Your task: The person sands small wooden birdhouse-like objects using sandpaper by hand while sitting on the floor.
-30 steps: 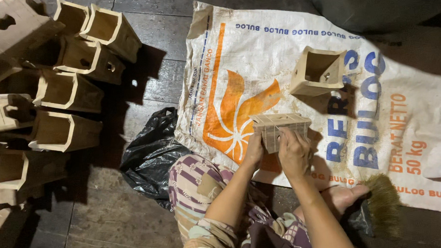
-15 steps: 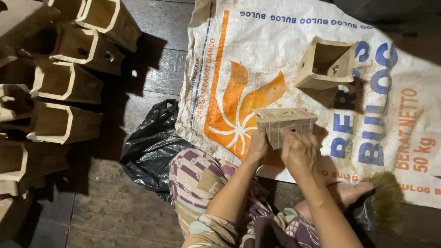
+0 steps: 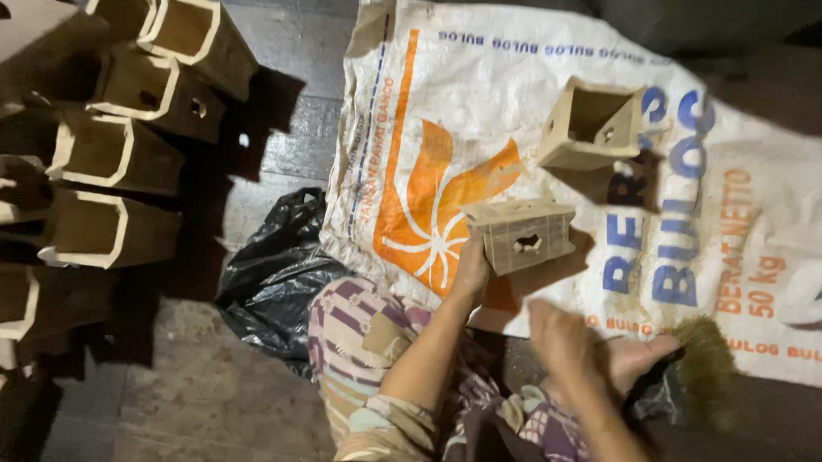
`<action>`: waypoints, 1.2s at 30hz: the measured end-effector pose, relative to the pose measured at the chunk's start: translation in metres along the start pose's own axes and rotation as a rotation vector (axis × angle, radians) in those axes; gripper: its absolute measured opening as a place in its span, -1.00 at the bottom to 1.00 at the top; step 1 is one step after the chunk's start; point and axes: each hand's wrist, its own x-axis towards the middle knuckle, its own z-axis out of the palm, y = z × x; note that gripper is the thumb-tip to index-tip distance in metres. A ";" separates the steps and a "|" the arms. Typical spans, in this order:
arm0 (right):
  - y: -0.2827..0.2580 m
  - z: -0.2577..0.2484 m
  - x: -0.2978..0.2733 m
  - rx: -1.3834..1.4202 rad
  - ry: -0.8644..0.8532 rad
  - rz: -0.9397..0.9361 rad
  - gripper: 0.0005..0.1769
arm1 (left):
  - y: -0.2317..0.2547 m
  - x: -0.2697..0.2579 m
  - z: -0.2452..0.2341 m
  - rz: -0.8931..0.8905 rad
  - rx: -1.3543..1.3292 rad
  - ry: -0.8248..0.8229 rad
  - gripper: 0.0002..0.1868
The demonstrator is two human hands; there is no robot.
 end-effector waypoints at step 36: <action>-0.044 0.006 0.029 0.150 0.397 -0.467 -0.83 | -0.019 0.028 -0.028 0.298 0.596 -0.141 -0.04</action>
